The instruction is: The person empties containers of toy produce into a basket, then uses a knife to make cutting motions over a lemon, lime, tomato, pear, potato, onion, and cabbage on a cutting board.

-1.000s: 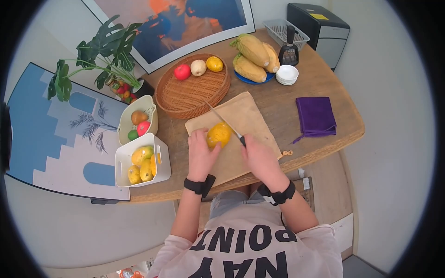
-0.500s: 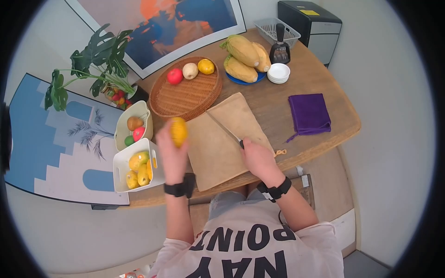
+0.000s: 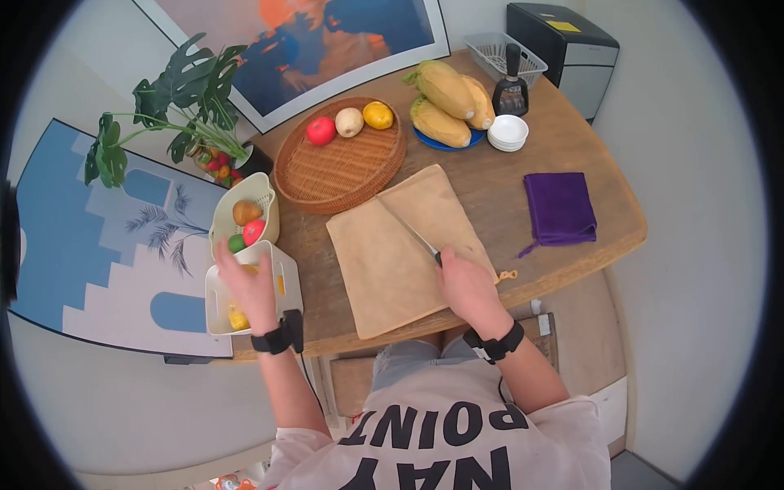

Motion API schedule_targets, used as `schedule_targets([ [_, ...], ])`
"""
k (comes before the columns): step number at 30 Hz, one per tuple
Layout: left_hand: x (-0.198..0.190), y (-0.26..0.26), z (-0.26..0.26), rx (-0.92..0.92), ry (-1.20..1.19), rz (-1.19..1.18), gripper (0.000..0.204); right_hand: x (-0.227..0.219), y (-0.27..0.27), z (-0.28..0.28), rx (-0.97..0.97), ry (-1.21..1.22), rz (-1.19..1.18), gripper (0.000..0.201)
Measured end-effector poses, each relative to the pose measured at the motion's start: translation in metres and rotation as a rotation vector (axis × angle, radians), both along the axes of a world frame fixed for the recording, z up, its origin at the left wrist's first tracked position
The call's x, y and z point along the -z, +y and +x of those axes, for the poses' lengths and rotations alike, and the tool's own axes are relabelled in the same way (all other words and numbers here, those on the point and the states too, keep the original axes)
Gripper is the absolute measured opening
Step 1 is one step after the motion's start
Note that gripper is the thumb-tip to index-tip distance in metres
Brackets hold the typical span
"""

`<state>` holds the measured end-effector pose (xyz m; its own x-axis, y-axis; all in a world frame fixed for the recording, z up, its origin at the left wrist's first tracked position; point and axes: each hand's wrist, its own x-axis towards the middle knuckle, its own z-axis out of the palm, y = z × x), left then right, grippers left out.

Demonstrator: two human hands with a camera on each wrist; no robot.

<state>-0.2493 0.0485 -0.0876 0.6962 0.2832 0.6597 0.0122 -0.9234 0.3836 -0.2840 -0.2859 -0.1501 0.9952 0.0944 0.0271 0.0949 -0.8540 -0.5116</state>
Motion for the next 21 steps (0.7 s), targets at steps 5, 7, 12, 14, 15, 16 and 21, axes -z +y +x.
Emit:
schedule_targets([
  [5,0.01,-0.051,0.076,0.426,0.041,-0.075,0.073,0.006,0.0,0.0,0.003,0.0,0.0,0.021],
  [7,0.023,-0.068,0.109,0.524,0.114,-0.098,0.068,0.004,0.0,0.0,0.008,0.058,0.017,0.021],
  [12,0.037,-0.098,0.195,0.668,0.266,-0.08,0.065,0.002,-0.002,0.003,0.014,0.085,0.022,0.021],
  [14,0.035,-0.111,0.224,0.693,0.328,-0.023,0.064,0.003,-0.001,0.003,0.019,0.105,0.028,0.021],
  [15,0.033,-0.117,0.24,0.703,0.362,0.023,0.064,0.008,-0.003,0.003,0.012,0.086,0.037,0.022],
  [16,0.032,-0.123,0.255,0.711,0.398,0.071,0.064,0.007,-0.003,0.004,0.012,0.097,0.034,0.022],
  [21,0.057,-0.149,0.325,0.694,0.338,0.314,0.069,-0.001,-0.002,0.005,0.021,0.131,0.058,0.023],
])
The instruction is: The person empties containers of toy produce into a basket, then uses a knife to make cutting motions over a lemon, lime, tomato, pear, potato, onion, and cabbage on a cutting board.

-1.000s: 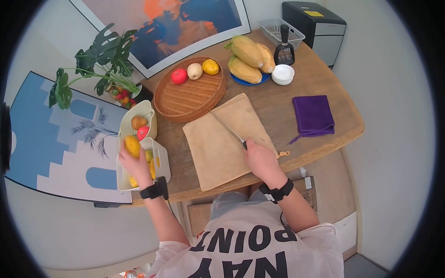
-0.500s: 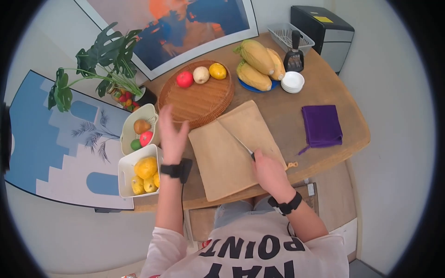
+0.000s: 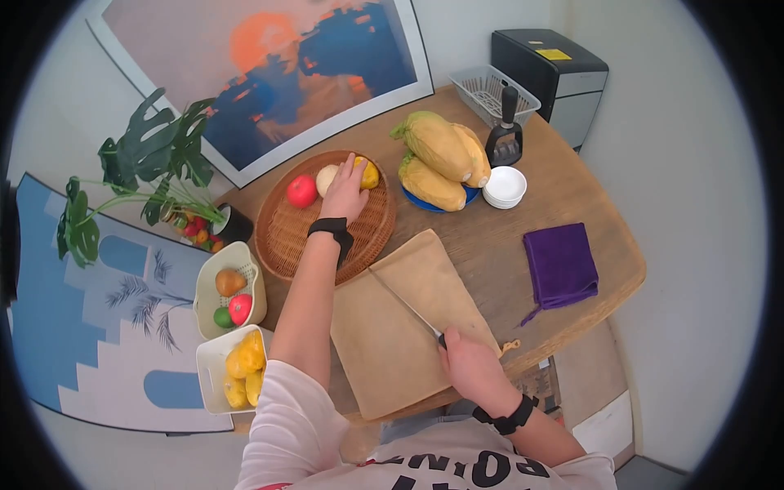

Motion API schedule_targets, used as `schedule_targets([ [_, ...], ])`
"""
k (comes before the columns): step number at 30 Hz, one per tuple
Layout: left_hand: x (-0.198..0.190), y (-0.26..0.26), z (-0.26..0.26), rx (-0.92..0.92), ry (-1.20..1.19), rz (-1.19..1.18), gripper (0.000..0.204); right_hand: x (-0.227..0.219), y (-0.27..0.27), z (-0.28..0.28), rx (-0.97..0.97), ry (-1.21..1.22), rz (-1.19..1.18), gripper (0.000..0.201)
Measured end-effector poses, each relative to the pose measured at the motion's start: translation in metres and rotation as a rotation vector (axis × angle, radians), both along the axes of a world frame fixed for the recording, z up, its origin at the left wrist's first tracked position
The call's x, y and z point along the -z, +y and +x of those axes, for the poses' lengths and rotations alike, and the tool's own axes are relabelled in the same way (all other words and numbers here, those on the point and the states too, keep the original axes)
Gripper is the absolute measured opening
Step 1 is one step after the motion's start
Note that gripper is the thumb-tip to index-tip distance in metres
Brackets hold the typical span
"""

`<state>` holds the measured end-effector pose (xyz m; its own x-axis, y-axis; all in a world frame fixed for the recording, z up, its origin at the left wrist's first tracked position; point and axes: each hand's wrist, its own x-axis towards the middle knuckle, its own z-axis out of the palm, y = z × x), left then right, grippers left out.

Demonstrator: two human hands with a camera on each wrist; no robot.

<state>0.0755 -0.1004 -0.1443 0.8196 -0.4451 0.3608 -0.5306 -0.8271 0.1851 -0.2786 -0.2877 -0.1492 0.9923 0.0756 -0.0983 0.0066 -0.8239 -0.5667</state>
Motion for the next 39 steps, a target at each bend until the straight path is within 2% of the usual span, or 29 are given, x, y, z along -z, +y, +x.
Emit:
schedule_targets([
  [3,0.008,-0.009,0.019,0.007,0.07,0.152,0.074,-0.003,-0.001,0.001,-0.003,0.005,0.007,0.024],
  [7,0.018,-0.014,0.023,-0.119,0.001,0.3,0.074,-0.005,-0.001,0.002,-0.004,0.008,-0.007,0.022],
  [10,0.029,-0.005,0.019,-0.17,-0.044,0.098,0.074,-0.005,0.0,0.001,-0.004,0.008,-0.013,0.022],
  [13,0.03,0.006,0.015,-0.174,-0.029,0.097,0.074,-0.007,0.0,0.001,-0.001,0.002,-0.014,0.021],
  [16,0.014,0.012,0.001,-0.185,0.028,0.105,0.053,-0.003,-0.001,-0.001,0.003,-0.039,0.011,0.021],
  [19,-0.001,0.02,-0.011,-0.231,0.077,0.177,0.079,-0.002,-0.002,-0.002,0.006,-0.032,0.035,0.023],
  [20,0.007,0.025,-0.005,-0.239,0.074,0.121,0.071,-0.002,-0.002,-0.002,0.006,-0.036,0.038,0.023],
  [26,0.021,0.018,-0.017,-0.265,0.049,0.137,0.034,0.0,-0.002,-0.001,-0.007,-0.063,0.023,0.022],
  [32,0.008,0.039,-0.016,-0.175,0.145,0.147,0.023,-0.003,-0.001,0.0,-0.001,-0.006,0.009,0.02],
  [35,0.0,0.045,-0.027,-0.248,0.204,0.216,0.029,-0.001,-0.001,-0.002,-0.003,-0.019,0.008,0.02],
  [39,-0.016,0.047,-0.047,-0.246,0.276,0.102,0.049,0.003,-0.002,-0.004,-0.006,-0.07,0.013,0.019],
])
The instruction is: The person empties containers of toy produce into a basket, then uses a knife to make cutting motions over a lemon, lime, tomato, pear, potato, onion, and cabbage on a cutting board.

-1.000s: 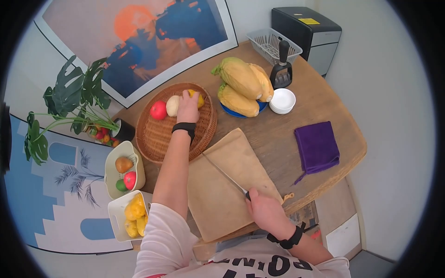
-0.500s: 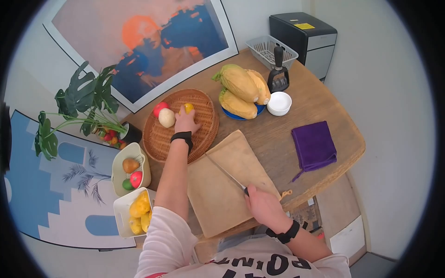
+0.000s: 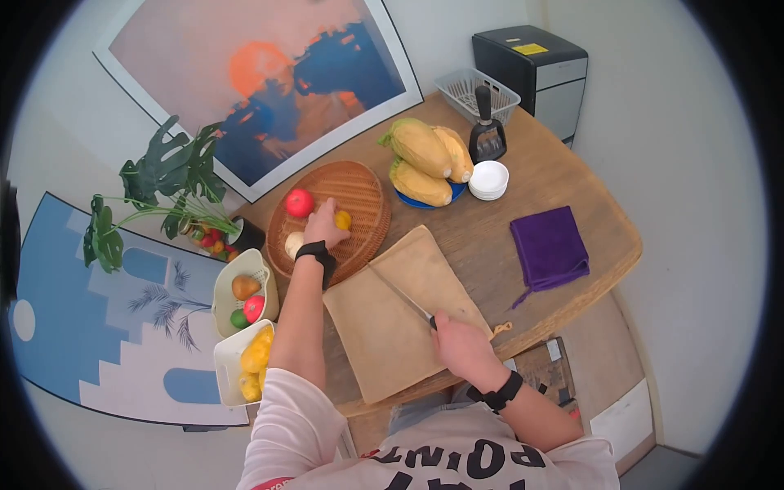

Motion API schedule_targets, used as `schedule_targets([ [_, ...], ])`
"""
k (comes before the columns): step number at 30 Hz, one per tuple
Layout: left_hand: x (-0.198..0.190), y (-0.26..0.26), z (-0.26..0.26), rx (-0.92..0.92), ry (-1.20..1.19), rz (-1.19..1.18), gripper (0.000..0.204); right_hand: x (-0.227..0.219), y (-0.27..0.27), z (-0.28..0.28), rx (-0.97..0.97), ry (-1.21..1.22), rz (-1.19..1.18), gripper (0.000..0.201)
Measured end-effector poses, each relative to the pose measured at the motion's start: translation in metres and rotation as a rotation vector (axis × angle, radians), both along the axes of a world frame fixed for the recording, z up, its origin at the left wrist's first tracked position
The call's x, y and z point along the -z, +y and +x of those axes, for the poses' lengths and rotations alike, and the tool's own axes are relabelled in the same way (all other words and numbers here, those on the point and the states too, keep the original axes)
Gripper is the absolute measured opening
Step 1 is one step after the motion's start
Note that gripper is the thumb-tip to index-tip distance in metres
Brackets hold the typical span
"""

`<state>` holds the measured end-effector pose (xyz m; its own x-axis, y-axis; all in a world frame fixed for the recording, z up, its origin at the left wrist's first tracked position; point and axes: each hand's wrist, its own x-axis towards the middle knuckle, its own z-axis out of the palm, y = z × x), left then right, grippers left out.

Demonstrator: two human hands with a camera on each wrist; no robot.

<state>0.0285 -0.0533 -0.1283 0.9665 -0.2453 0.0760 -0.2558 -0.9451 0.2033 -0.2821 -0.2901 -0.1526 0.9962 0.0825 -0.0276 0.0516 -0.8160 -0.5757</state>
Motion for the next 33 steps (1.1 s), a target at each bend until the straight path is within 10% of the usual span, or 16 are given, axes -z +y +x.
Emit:
schedule_targets([
  [10,0.009,-0.002,-0.04,-0.166,-0.107,-0.33,0.061,-0.005,0.0,0.001,0.004,0.055,0.015,0.02],
  [13,-0.004,-0.013,-0.079,0.105,-0.253,-0.578,0.059,-0.003,0.0,0.001,0.0,0.052,0.029,0.02],
  [20,-0.015,-0.035,-0.246,0.215,-0.223,-0.486,0.064,0.005,-0.001,0.002,0.011,0.016,0.017,0.022],
  [33,0.014,-0.042,-0.288,0.077,-0.206,-0.452,0.042,0.01,0.001,0.004,0.02,0.0,0.018,0.026],
])
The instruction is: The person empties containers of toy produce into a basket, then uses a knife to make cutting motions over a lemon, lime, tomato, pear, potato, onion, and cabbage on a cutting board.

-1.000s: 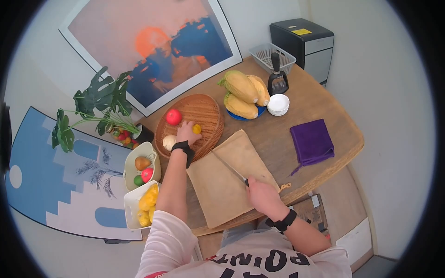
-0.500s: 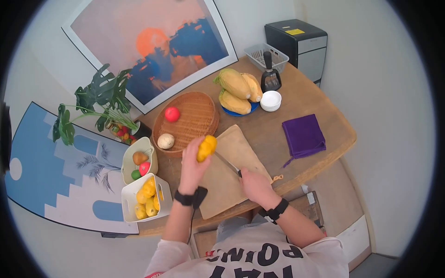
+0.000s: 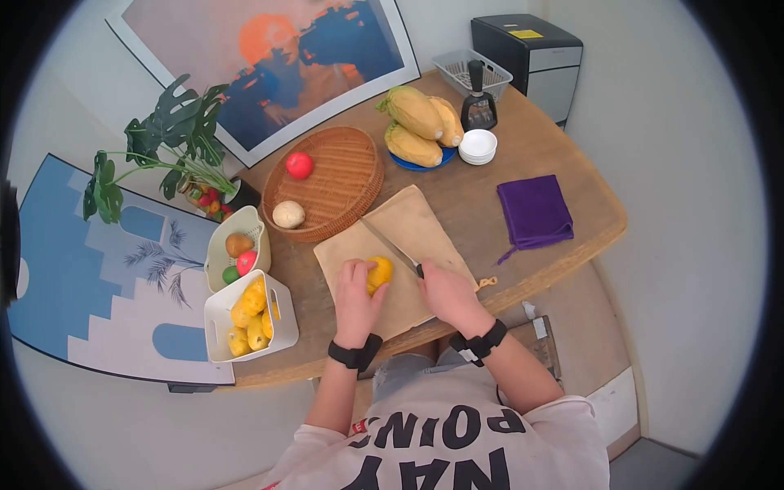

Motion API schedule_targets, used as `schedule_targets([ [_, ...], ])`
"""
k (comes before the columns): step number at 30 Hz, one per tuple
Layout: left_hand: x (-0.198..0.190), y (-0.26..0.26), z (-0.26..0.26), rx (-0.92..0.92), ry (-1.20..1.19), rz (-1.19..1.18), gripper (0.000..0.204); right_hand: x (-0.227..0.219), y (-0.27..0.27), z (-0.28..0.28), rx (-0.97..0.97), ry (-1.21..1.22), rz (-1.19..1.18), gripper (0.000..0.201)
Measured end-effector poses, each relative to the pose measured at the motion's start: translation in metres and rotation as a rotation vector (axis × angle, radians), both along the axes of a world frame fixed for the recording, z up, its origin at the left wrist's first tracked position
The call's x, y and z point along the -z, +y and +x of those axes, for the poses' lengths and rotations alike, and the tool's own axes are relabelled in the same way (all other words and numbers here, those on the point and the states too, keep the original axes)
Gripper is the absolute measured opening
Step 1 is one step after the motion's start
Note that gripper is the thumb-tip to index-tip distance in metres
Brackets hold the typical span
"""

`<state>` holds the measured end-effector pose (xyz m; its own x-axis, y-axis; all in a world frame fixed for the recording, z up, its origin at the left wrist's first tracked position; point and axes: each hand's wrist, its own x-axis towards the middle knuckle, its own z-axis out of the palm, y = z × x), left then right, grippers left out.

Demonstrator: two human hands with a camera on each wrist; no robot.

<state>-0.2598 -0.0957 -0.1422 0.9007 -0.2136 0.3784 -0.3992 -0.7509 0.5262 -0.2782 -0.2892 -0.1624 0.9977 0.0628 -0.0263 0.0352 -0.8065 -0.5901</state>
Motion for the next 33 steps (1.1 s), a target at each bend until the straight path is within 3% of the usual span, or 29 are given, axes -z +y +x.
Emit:
schedule_targets([
  [6,0.003,-0.006,-0.006,-0.088,-0.005,-0.034,0.031,-0.036,0.01,-0.014,-0.003,-0.013,0.087,0.023],
  [9,0.002,-0.009,-0.007,-0.125,-0.04,-0.026,0.029,-0.02,0.011,-0.014,-0.085,-0.077,0.084,0.023],
  [15,0.007,-0.008,-0.005,-0.129,-0.074,-0.048,0.025,-0.047,0.012,-0.016,0.026,0.006,0.17,0.024],
  [21,0.007,-0.009,-0.009,-0.146,-0.1,-0.047,0.023,-0.021,0.011,-0.018,-0.076,-0.07,0.14,0.024],
  [24,0.011,-0.005,-0.012,-0.155,-0.107,-0.085,0.022,-0.049,0.017,-0.023,-0.015,0.007,0.158,0.023],
  [30,0.015,-0.003,-0.01,-0.175,-0.1,-0.176,0.019,-0.03,0.016,-0.022,-0.082,-0.03,0.096,0.023],
  [33,0.022,0.002,-0.013,-0.197,-0.101,-0.216,0.018,-0.048,0.019,-0.028,-0.06,0.023,0.132,0.023],
])
